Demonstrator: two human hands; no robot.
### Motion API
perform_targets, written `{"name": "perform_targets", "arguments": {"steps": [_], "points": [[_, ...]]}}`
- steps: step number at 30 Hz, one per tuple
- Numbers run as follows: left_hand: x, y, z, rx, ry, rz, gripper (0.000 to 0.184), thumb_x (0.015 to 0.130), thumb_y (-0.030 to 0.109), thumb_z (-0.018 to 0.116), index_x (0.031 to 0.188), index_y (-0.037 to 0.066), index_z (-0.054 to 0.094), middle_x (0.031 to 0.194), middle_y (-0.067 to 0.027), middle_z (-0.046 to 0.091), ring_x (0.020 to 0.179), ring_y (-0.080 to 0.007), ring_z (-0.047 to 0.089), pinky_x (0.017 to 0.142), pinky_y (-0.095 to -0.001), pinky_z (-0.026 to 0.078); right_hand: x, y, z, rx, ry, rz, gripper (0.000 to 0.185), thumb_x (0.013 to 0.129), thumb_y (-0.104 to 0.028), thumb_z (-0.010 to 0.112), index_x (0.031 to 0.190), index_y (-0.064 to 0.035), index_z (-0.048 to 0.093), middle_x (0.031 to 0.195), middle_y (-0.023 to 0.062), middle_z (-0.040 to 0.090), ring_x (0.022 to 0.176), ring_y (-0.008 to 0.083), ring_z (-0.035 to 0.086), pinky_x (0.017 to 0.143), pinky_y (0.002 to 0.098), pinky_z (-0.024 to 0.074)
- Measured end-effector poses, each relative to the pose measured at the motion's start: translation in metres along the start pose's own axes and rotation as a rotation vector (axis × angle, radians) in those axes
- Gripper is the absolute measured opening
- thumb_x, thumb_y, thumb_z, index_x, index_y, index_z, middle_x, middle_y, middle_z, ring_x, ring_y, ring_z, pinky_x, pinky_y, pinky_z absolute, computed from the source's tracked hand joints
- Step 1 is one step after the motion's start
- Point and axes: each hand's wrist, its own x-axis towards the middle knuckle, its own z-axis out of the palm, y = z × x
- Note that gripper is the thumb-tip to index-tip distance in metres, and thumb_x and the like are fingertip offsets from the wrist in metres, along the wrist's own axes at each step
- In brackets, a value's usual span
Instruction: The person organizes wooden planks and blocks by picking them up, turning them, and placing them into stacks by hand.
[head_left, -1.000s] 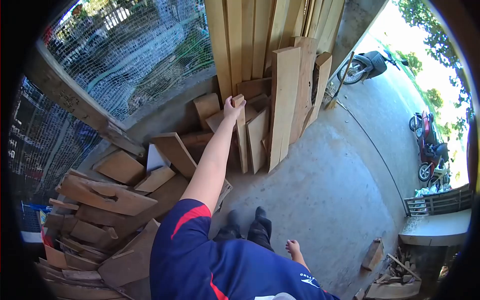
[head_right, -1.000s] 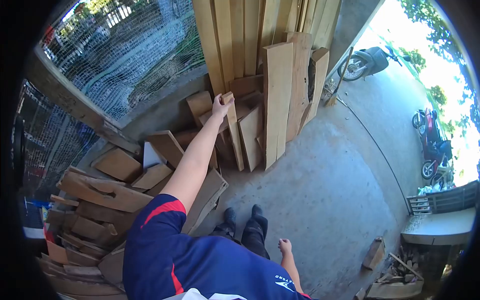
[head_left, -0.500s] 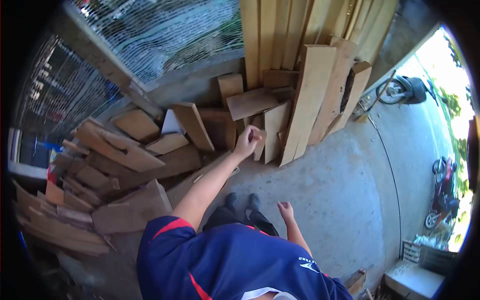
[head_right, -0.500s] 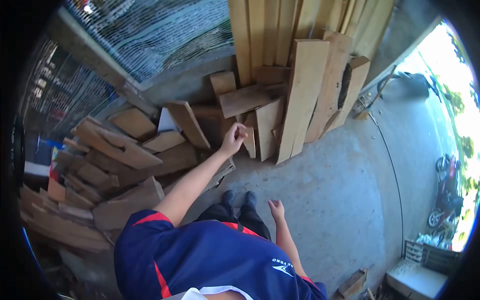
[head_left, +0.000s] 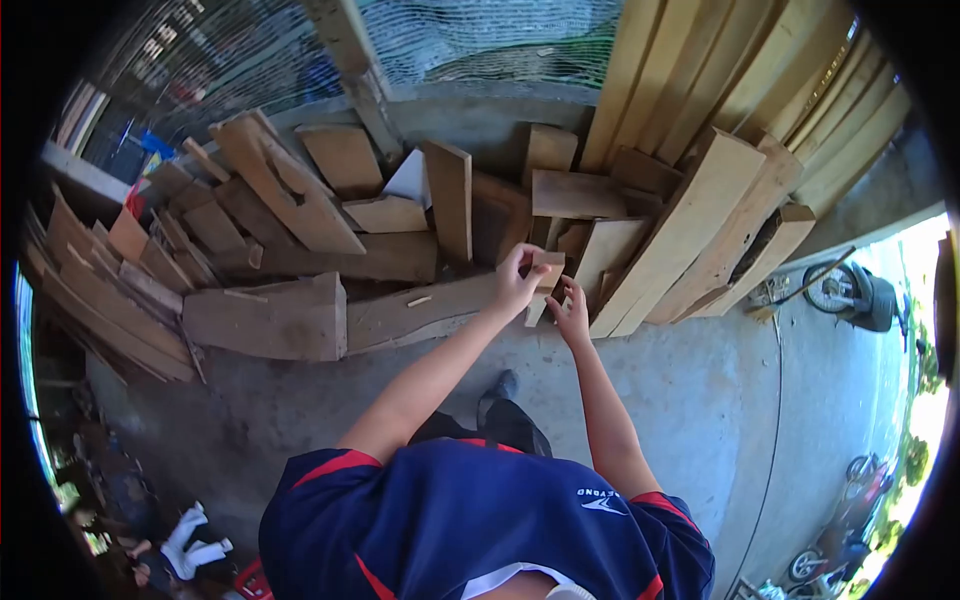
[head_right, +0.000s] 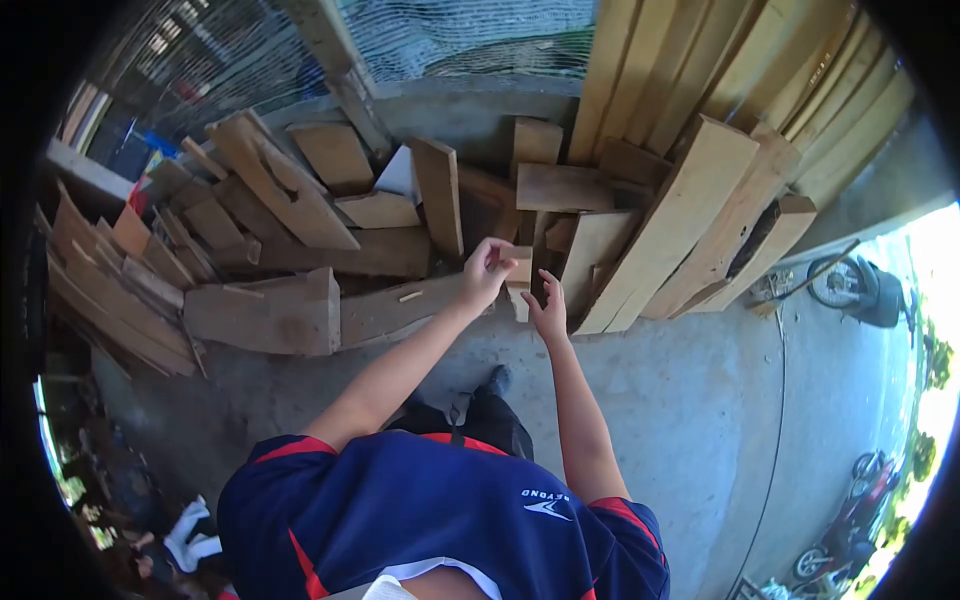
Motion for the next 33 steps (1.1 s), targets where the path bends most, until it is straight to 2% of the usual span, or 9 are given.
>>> {"name": "perform_targets", "arguments": {"steps": [7, 11, 13, 16, 17, 21, 26, 30, 33], "points": [[0.012, 0.107, -0.045, -0.045, 0.101, 0.090, 0.026, 0.076, 0.023, 0.062, 0.087, 0.003, 0.049, 0.077, -0.0006, 0.054, 0.072, -0.0056, 0.050, 0.065, -0.0201, 0.040, -0.007, -0.042, 0.047, 0.336, -0.166, -0.096, 0.023, 0.079, -0.010, 0.055, 0.100, -0.0039, 0.046, 0.089, 0.0067, 0.055, 0.085, 0.0155, 0.054, 0.072, 0.0257, 0.0420], [0.002, 0.131, -0.084, -0.047, 0.189, 0.183, 0.034, 0.077, 0.034, 0.060, 0.089, 0.004, 0.049, 0.070, 0.0044, 0.047, 0.063, -0.0025, 0.042, 0.057, -0.0171, 0.035, -0.032, -0.082, 0.093, 0.248, -0.036, -0.241, 0.014, 0.081, -0.006, 0.049, 0.093, -0.0003, 0.044, 0.075, 0.0110, 0.053, 0.071, 0.0165, 0.054, 0.064, 0.0258, 0.0428], [-0.004, 0.149, -0.107, -0.078, 0.146, 0.205, 0.036, 0.077, 0.035, 0.060, 0.091, 0.003, 0.049, 0.071, 0.0047, 0.047, 0.065, -0.0021, 0.041, 0.059, -0.0166, 0.034, -0.048, -0.114, 0.110, 0.164, 0.033, -0.278, 0.013, 0.081, -0.007, 0.049, 0.092, -0.0001, 0.044, 0.074, 0.0110, 0.053, 0.069, 0.0177, 0.054, 0.063, 0.0272, 0.0429], [-0.018, 0.160, -0.147, 0.026, 0.129, 0.323, 0.048, 0.076, 0.038, 0.059, 0.105, 0.004, 0.044, 0.094, -0.0035, 0.050, 0.085, -0.0108, 0.048, 0.075, -0.0252, 0.038, -0.062, -0.140, 0.143, 0.117, 0.108, -0.296, 0.013, 0.082, -0.008, 0.048, 0.091, -0.0001, 0.044, 0.074, 0.0128, 0.054, 0.067, 0.0220, 0.055, 0.062, 0.0295, 0.0428], [-0.031, 0.163, -0.164, 0.128, 0.134, 0.270, 0.051, 0.076, 0.038, 0.059, 0.109, 0.003, 0.041, 0.104, -0.0087, 0.049, 0.096, -0.0173, 0.048, 0.082, -0.0303, 0.038, -0.066, -0.148, 0.154, 0.086, 0.154, -0.301, 0.013, 0.082, -0.008, 0.048, 0.091, -0.0001, 0.044, 0.074, 0.0133, 0.054, 0.067, 0.0234, 0.055, 0.062, 0.0299, 0.0426], [-0.099, 0.150, -0.233, 0.187, 0.214, 0.077, 0.049, 0.076, 0.032, 0.060, 0.111, 0.002, 0.041, 0.108, -0.0136, 0.049, 0.097, -0.0196, 0.050, 0.084, -0.0314, 0.038, -0.078, -0.185, 0.194, 0.153, 0.214, -0.353, 0.013, 0.083, -0.011, 0.046, 0.089, -0.0001, 0.045, 0.074, 0.0151, 0.054, 0.068, 0.0266, 0.054, 0.062, 0.0318, 0.0422], [-0.210, 0.114, -0.335, 0.072, 0.238, -0.189, 0.037, 0.079, 0.028, 0.058, 0.103, 0.003, 0.047, 0.095, -0.0076, 0.054, 0.089, -0.0139, 0.051, 0.079, -0.0252, 0.040, -0.084, -0.227, 0.238, 0.099, 0.255, -0.376, 0.013, 0.084, -0.013, 0.046, 0.087, -0.0006, 0.047, 0.074, 0.0152, 0.053, 0.068, 0.0276, 0.054, 0.063, 0.0331, 0.0420], [-0.269, 0.127, -0.390, 0.069, 0.296, -0.336, 0.034, 0.081, 0.033, 0.054, 0.102, 0.007, 0.049, 0.095, -0.0034, 0.056, 0.088, -0.0108, 0.053, 0.077, -0.0245, 0.038, -0.073, -0.247, 0.273, 0.347, 0.175, -0.175, 0.017, 0.084, -0.018, 0.048, 0.087, -0.0013, 0.049, 0.076, 0.0072, 0.053, 0.070, 0.0126, 0.048, 0.066, 0.0256, 0.0400], [-0.277, 0.132, -0.417, 0.040, 0.361, -0.361, 0.033, 0.081, 0.034, 0.053, 0.101, 0.008, 0.049, 0.096, -0.0030, 0.056, 0.088, -0.0105, 0.053, 0.077, -0.0240, 0.037, -0.065, -0.277, 0.293, 0.393, 0.176, -0.201, 0.017, 0.085, -0.018, 0.048, 0.087, -0.0012, 0.048, 0.076, 0.0062, 0.052, 0.071, 0.0116, 0.048, 0.066, 0.0249, 0.0397]]}}
